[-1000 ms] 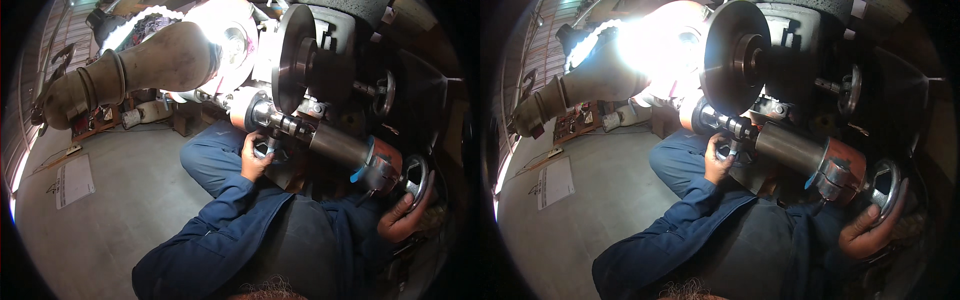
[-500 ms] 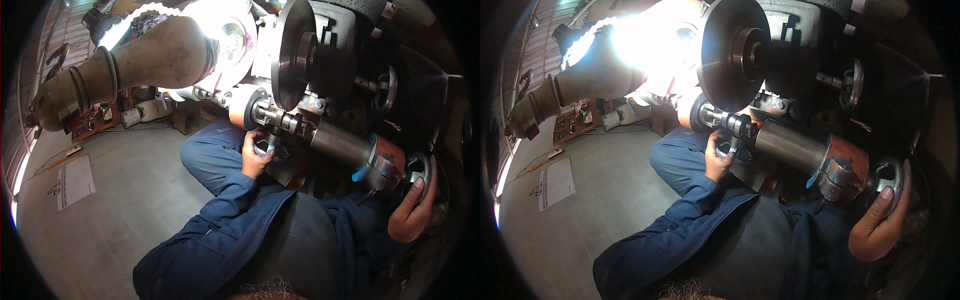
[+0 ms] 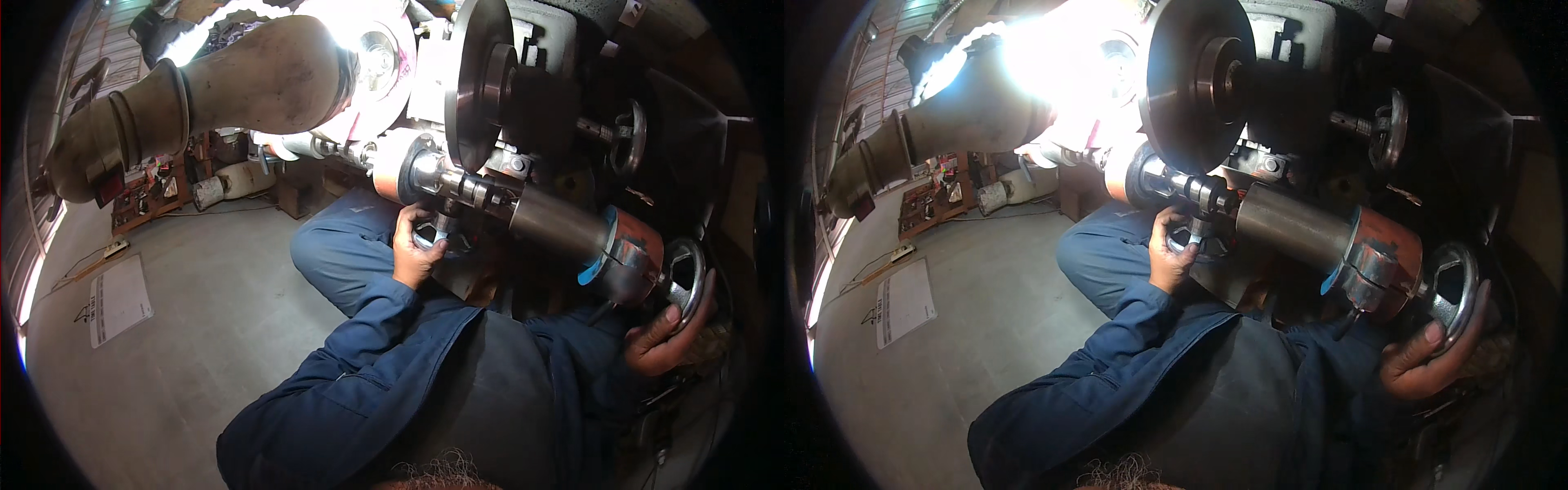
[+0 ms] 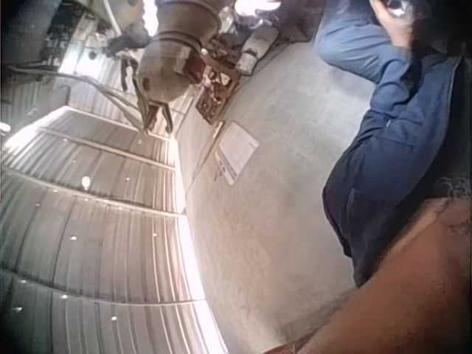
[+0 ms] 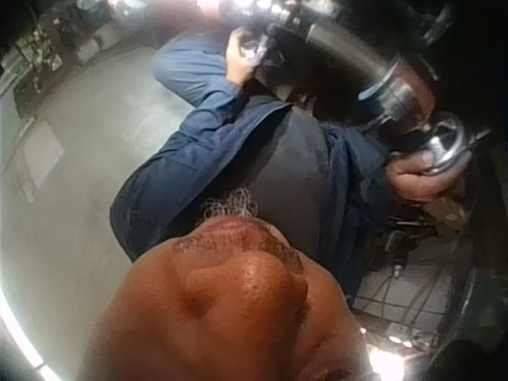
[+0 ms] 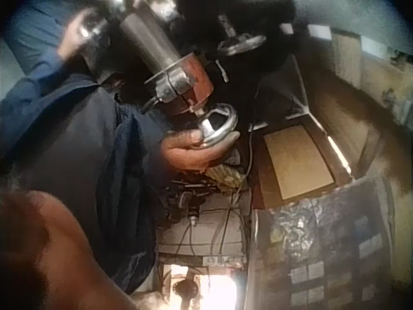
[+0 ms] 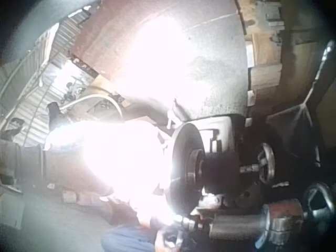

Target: The person operates a lathe machine by turning manual handwheels to feed a cutting tool into a rotating metal camshaft, while also periodically wiping parts of the machine with their hands and adjusting small components.

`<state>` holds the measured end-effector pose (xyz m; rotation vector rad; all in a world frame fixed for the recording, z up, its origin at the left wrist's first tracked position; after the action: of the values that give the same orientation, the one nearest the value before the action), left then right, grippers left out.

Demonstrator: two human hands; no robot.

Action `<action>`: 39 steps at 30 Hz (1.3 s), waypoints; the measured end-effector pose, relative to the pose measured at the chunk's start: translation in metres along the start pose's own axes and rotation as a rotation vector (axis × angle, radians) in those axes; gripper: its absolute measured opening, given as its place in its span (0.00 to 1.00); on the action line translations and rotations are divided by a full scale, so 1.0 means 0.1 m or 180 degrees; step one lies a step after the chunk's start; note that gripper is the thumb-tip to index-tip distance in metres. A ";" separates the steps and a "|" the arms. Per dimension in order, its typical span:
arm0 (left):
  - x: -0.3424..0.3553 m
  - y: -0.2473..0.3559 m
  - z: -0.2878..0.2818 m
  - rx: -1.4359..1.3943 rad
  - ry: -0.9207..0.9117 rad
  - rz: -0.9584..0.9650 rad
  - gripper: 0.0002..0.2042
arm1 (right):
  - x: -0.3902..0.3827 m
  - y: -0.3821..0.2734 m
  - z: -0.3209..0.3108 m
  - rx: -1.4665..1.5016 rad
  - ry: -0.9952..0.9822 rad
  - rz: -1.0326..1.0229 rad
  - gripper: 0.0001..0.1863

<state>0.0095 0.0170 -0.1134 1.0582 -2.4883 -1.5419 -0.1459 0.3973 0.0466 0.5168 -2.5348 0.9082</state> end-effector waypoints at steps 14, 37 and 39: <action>0.01 0.04 0.01 -0.0076 -0.0004 0.0007 0.31 | -0.07 -0.06 -0.04 -0.0844 0.0007 -0.0550 0.27; 0.00 0.20 -0.04 0.0050 0.0169 0.0136 0.27 | -0.03 -0.08 -0.01 -0.0467 0.0149 -0.0574 0.26; -0.01 0.23 -0.05 0.0030 0.0156 0.0070 0.27 | -0.07 -0.07 -0.01 -0.0673 0.0222 -0.0696 0.26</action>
<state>-0.0002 0.0204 -0.0921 1.0531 -2.4689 -1.4815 -0.1363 0.3940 0.0477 0.6667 -2.4162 0.5627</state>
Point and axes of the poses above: each hand's wrist, its own x-axis towards the middle knuckle, its own z-axis out of the palm, y = z × x, the point moved 6 cm from there along x, towards the middle knuckle, and after that the axes turned 15 degrees about -z, right-handed, at the moved point
